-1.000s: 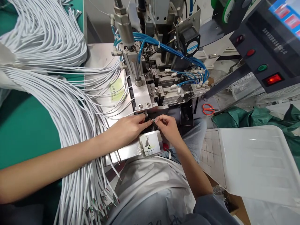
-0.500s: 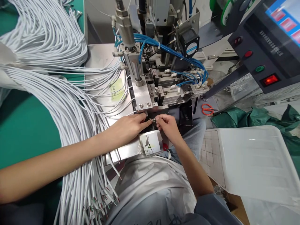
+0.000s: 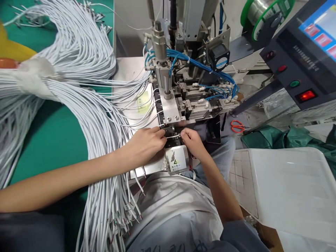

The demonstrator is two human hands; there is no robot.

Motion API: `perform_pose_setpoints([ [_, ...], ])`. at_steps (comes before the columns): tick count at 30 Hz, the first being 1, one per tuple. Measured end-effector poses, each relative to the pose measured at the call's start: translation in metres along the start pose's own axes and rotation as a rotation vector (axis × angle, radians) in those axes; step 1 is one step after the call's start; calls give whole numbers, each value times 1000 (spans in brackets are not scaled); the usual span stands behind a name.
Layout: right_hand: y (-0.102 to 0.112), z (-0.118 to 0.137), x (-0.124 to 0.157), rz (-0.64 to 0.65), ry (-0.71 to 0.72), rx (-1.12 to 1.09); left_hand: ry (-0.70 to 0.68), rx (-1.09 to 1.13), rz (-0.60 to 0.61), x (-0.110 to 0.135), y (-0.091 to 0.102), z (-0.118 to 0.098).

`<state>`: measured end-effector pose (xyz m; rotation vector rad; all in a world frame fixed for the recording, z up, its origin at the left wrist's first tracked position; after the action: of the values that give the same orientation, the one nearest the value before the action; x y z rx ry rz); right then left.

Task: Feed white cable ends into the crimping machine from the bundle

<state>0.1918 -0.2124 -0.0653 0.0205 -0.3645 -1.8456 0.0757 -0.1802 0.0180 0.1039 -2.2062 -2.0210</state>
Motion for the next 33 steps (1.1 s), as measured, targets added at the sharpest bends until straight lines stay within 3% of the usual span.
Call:
perform_pose_setpoints([
  [3,16,15,11,-228,95,233,30,-13,4,4,4,1],
  [5,24,33,33,-454,161,360,67,-34,13,4,4,3],
  [7,18,51,61,-579,243,422,145,-62,29,4,2,9],
  [9,-7,64,85,-527,344,488,235,-81,33,3,0,16],
  [12,-56,63,105,-293,367,617,297,-77,19,5,0,22],
  [16,-82,58,110,-248,387,706,194,-12,35,12,8,17],
  [19,-73,65,107,-279,455,627,51,62,143,21,11,4],
  [22,-51,71,106,-340,501,507,-3,117,235,26,6,-1],
  [27,-13,65,102,-505,452,361,-83,135,230,23,1,0],
  [33,21,43,97,-703,251,44,-314,308,139,22,15,-20],
])
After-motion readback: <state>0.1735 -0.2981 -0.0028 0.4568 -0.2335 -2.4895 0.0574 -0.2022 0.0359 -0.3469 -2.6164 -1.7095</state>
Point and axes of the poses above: each hand's wrist, its own x-axis away from the middle knuckle, its own y-axis out of the back of the hand, z = x × y, the point moved 7 cm from there along -x, towards the middle knuckle, and after that the axes turned 7 degrees about x, right-handed, at the moved point
